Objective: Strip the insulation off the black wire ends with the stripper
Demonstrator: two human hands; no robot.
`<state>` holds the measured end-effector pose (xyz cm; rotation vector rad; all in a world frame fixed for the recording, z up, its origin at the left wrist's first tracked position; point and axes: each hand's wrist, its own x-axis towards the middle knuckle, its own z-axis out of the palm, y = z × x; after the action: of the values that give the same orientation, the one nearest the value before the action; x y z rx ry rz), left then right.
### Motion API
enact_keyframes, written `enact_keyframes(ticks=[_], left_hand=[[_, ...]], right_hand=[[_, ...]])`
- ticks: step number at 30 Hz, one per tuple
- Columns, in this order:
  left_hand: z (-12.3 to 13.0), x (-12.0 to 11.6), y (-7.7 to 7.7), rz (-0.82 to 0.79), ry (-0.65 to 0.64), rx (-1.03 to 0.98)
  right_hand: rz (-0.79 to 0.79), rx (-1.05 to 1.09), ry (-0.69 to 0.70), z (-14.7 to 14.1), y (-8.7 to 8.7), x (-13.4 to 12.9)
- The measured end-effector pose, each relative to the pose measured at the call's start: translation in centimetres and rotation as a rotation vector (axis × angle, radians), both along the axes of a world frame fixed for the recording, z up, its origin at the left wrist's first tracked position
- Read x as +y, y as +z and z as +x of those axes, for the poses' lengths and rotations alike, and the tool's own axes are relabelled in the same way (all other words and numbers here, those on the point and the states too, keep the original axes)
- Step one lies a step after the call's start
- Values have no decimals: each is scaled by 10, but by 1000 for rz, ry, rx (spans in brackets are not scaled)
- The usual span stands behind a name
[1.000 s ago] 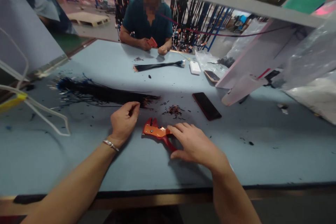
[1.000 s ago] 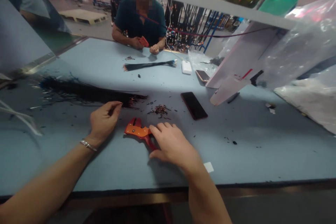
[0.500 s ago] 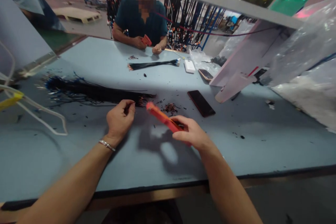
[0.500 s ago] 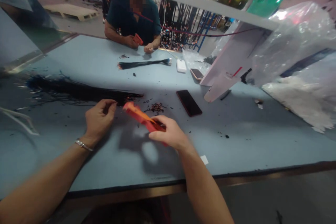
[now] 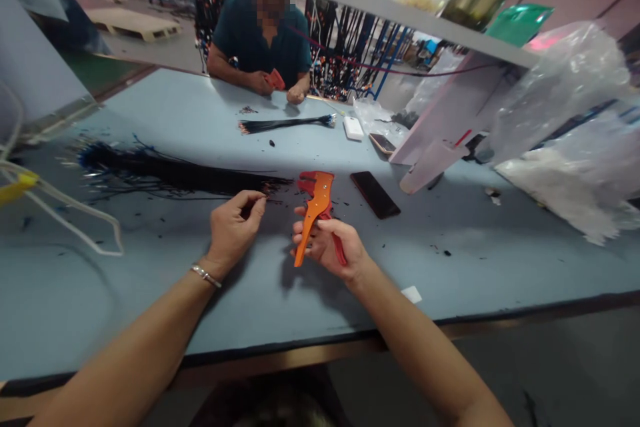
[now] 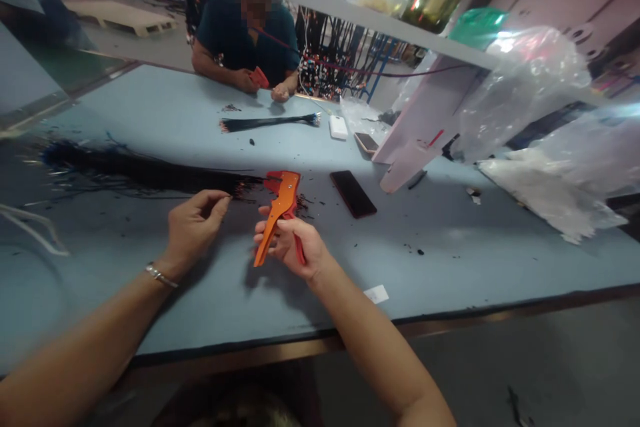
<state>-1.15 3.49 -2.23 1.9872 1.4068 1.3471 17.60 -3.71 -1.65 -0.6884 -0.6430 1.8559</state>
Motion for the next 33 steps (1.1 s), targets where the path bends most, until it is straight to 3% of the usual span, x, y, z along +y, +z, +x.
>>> enact_keyframes(ticks=[8,23,33], left_hand=[[3,-3,3,-151,-145,-161],[-1,-6,11,-165,-153,-170],[-4,-2,19,-185,-292,-174]], right_hand=[[97,-85,111,-1,-17,-9],[117,-70,149,4,-10,-13],[143,-150,152,4,-10,-15]])
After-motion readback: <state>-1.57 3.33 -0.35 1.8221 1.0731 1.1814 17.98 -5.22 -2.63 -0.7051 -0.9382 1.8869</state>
